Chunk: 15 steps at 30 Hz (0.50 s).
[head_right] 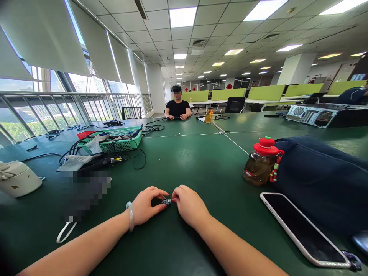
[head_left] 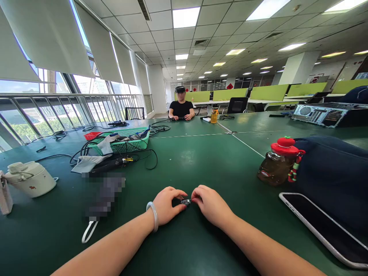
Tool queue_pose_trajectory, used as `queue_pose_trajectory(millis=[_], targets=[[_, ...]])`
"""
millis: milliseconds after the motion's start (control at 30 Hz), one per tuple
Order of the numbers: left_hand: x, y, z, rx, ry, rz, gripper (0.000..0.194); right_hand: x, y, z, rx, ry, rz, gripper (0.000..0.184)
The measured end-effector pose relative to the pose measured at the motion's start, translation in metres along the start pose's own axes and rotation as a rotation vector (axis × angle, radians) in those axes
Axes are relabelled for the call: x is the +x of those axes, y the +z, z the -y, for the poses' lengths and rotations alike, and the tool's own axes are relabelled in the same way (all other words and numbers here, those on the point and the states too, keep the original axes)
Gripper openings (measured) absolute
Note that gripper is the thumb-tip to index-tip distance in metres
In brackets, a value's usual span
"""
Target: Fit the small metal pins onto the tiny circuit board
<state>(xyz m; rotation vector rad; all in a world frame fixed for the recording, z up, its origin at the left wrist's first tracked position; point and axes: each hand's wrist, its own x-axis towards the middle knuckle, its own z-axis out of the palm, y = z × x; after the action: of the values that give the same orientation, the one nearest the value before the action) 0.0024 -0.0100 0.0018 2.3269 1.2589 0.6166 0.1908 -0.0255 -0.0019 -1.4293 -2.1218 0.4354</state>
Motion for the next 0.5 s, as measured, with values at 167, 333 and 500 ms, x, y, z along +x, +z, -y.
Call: queue_pose_trajectory(millis=[167,333,500], targets=[[-0.0018,-0.0005,-0.0063,0.033,0.055,0.013,0.025,-0.0047,0.0061,0.0103,0.013,-0.028,0.011,0.014],[-0.0023,-0.0004,-0.0075,0.037,0.067,0.014,0.024,-0.0053,0.0062,0.0098,0.006,-0.029,0.016,0.015],[-0.0028,-0.0003,-0.0064,0.033,0.068,0.008,0.023,-0.0050,0.0056,0.0103,0.002,-0.037,0.019,0.015]])
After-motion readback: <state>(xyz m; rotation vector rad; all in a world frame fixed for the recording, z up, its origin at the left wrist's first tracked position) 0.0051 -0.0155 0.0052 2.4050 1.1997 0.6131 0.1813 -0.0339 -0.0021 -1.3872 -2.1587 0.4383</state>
